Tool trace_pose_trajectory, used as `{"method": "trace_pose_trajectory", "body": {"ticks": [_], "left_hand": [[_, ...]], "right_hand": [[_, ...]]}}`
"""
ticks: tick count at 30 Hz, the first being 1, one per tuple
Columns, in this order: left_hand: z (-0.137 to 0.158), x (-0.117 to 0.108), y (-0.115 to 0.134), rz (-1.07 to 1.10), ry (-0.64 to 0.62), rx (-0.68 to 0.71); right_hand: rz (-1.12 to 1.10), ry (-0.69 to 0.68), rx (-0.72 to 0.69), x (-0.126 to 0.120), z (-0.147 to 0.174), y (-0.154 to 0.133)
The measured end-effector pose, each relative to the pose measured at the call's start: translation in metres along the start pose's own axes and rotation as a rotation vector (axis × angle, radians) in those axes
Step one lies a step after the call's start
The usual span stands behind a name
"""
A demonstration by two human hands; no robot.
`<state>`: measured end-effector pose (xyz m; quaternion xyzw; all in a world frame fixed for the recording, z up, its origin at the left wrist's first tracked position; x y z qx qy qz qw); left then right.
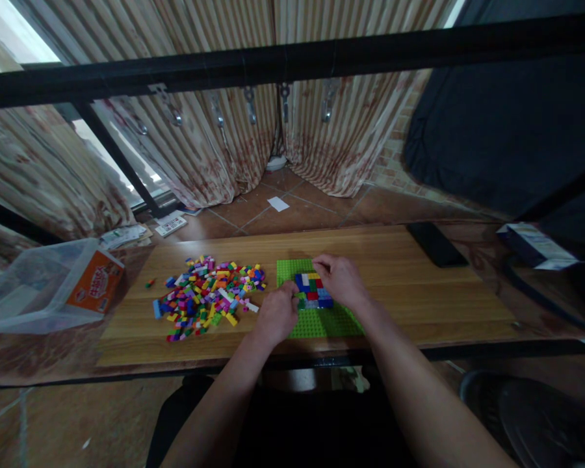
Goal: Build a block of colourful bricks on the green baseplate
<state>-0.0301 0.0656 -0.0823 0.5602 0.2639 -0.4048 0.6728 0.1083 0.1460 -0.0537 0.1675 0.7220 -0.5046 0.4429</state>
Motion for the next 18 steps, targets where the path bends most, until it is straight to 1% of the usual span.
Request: {"method": "trace_pose_trajectory", "body": {"ticks": [4, 9, 18], "left_hand": [[0.0022, -0.0043, 0.0013, -0.023, -0.005, 0.032], [0.0033, -0.0088, 0.006, -0.051, -0.049, 0.08], [0.0034, -0.0072, 0.007, -0.077, -0.015, 0.077]], "right_hand": [[0.003, -0.004, -0.001, -0.0009, 0.0003, -0.0013], [0.017, -0.016, 0.001, 0.0002, 0.0005, -0.0019], [0.048, -0.059, 0.016, 0.0037, 0.001, -0.0034]]}}
Point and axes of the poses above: each hand's wrist, its own z-axis away from the middle knuckle, its own x-axis out of the palm, y = z × x, the point moved 4 cm from there along -z, towards the middle knuckle, and after that the axes turned 12 degrees about -y, right-handed, at the moved point
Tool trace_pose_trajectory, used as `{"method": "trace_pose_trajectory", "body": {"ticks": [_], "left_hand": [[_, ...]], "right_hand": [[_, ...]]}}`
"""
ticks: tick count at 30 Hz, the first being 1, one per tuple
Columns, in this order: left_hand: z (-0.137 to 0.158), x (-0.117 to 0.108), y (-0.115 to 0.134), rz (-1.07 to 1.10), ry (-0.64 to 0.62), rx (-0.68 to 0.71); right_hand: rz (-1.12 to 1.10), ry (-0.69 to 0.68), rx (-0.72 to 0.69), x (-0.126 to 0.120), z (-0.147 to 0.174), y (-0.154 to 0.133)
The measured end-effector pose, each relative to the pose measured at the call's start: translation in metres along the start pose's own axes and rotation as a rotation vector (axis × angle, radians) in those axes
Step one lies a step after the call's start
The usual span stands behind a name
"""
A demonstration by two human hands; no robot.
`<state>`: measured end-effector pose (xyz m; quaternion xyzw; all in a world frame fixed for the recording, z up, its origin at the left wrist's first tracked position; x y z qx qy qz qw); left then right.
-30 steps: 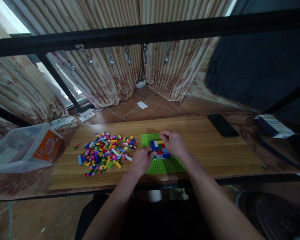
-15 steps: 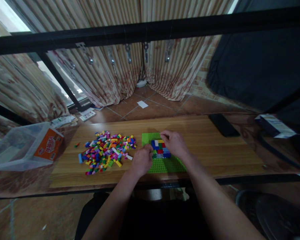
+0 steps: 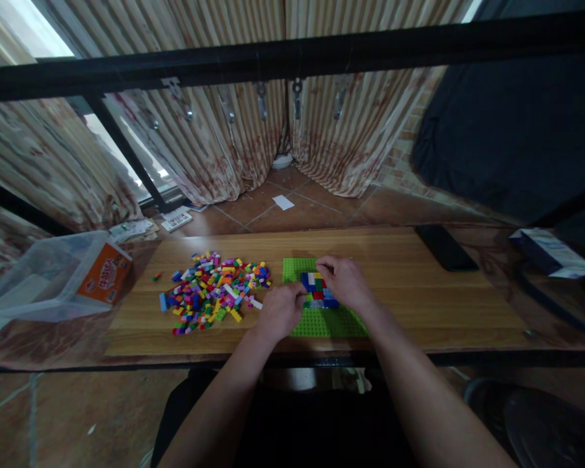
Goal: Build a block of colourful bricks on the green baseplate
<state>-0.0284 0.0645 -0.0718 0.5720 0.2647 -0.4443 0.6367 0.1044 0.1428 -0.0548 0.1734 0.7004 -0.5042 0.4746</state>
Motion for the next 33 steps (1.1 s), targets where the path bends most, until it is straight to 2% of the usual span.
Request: {"method": "trace_pose_trajectory", "body": {"ticks": [5, 11, 14, 20, 25, 28, 31, 33], "left_hand": [[0.002, -0.001, 0.001, -0.061, -0.02, -0.019], [0.003, -0.004, 0.002, -0.09, -0.08, 0.04], [0.003, -0.005, 0.004, -0.093, -0.068, 0.058], [0.0, -0.005, 0.006, -0.09, -0.023, -0.022], [0.0, -0.003, 0.004, -0.034, 0.008, -0.028], [-0.001, -0.001, 0.001, 0.018, 0.033, -0.03], [-0.001, 0.001, 0.0, 0.036, 0.045, -0.046], [-0.001, 0.002, -0.001, 0.031, 0.037, -0.061]], "right_hand": [[0.017, 0.006, -0.003, 0.002, 0.0, 0.001], [0.009, -0.002, -0.012, 0.001, 0.0, 0.001], [0.017, -0.007, -0.004, 0.0, 0.001, 0.001], [0.037, -0.035, -0.003, 0.001, 0.001, 0.0], [-0.011, -0.052, -0.005, 0.001, 0.0, 0.003], [-0.134, -0.126, -0.029, 0.004, 0.001, 0.003], [-0.226, -0.302, -0.077, 0.011, 0.006, -0.001], [-0.193, -0.406, -0.096, 0.017, 0.011, -0.004]]}}
Point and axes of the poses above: each hand's wrist, its own z-axis away from the middle knuckle, its own x-axis out of the palm, y = z × x, the point moved 4 cm from there along -z, towards the middle knuckle, and after that the axes turned 12 degrees about -y, right-handed, at the moved point
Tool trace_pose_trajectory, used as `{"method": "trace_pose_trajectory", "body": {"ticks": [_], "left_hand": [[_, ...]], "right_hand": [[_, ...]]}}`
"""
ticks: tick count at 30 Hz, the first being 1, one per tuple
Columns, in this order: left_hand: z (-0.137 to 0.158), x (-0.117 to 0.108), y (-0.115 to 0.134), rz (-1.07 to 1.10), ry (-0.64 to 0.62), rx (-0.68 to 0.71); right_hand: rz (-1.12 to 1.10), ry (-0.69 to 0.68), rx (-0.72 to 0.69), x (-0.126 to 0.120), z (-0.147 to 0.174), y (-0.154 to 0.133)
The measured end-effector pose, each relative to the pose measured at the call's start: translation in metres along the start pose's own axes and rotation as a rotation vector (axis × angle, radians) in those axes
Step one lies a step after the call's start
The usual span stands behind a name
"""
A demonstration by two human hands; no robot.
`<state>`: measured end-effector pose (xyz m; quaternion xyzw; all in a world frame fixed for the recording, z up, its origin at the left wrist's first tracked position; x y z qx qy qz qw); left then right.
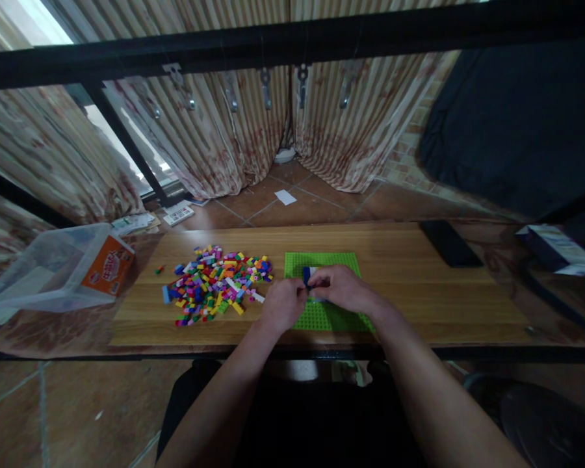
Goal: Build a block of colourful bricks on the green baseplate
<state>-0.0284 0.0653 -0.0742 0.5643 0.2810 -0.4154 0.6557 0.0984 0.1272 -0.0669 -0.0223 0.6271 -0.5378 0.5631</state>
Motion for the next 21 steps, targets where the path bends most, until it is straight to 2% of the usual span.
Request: {"method": "trace_pose_trajectory", "body": {"ticks": [2, 7, 15, 21], "left_hand": [[-0.0004, 0.0006, -0.0009, 0.002, -0.009, -0.013], [-0.0021, 0.0013, -0.0044, 0.073, 0.002, -0.016], [-0.0022, -0.0027, -0.005, 0.148, -0.055, -0.037], [-0.0042, -0.0017, -0.0077, 0.205, -0.063, -0.069]], "right_hand": [[0.097, -0.045, 0.025, 0.005, 0.0019, -0.0023], [0.302, -0.023, 0.1, 0.0093, 0.0034, -0.007], [0.343, -0.04, 0.139, 0.0095, 0.0044, -0.0076], [0.39, -0.041, 0.088, 0.0105, 0.004, -0.0083]]}}
Point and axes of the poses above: each hand's wrist, its own z-axis away from the middle knuckle, its own x-axis out of the palm, y = z × x, the point moved 4 cm from there along -z, towards the middle knuckle, and after that the axes turned 12 degrees about -y, right-handed, at the moved point
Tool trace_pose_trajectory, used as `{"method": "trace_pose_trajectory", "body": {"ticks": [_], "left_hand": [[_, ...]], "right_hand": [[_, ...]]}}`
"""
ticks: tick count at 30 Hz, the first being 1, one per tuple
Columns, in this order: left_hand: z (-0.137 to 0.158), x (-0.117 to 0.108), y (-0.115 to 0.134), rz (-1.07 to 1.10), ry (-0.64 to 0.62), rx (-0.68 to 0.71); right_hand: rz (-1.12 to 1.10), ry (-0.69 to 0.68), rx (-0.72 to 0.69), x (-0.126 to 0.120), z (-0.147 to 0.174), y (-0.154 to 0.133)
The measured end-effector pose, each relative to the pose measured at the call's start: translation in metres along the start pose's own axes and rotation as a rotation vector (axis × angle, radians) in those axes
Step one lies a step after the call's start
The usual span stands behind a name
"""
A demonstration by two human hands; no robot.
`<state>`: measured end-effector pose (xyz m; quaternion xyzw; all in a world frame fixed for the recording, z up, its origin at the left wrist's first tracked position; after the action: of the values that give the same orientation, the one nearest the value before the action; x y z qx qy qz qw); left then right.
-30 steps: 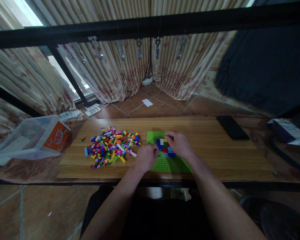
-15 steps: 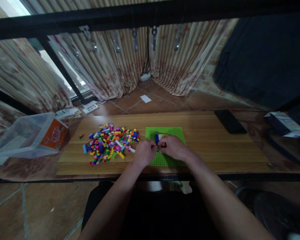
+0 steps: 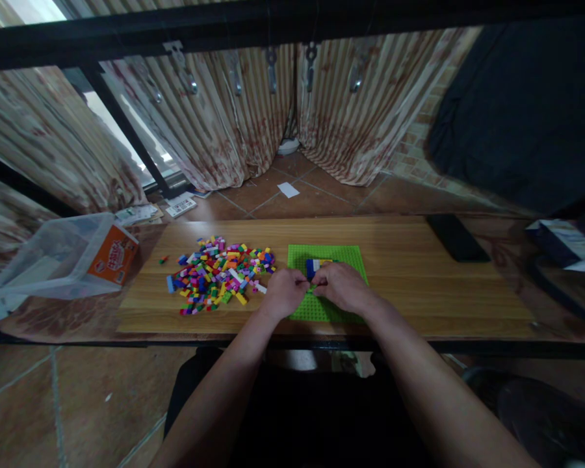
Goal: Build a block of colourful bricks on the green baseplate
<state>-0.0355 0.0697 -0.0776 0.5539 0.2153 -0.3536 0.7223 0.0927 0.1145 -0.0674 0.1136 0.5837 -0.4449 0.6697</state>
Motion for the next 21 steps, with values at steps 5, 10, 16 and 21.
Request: {"method": "trace_pose_trajectory", "body": {"ticks": [5, 10, 16, 21], "left_hand": [[-0.0011, 0.0013, -0.0032, 0.03, 0.025, -0.025], [-0.0018, 0.0018, -0.0031, 0.013, 0.02, -0.045], [-0.0031, 0.003, -0.0028, -0.02, 0.043, -0.041], [-0.0023, 0.0038, -0.0033, 0.004, 0.033, 0.009]], "right_hand": [[-0.016, 0.033, 0.008, 0.0023, 0.0, 0.0008], [-0.021, 0.054, 0.026, 0.0042, -0.0003, 0.0017], [-0.024, 0.036, 0.018, 0.0048, 0.0009, -0.0021], [-0.091, 0.081, -0.009, 0.0066, 0.0044, -0.0012]]}}
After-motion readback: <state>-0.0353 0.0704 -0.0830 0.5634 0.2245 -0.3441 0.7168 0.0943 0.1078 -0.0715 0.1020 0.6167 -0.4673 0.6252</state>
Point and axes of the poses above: each hand's wrist, its own z-axis away from the middle knuckle, its own x-axis out of the palm, y = z × x, the point moved 4 cm from there along -z, towards the middle knuckle, and after that the axes turned 12 degrees about -y, right-handed, at the moved point
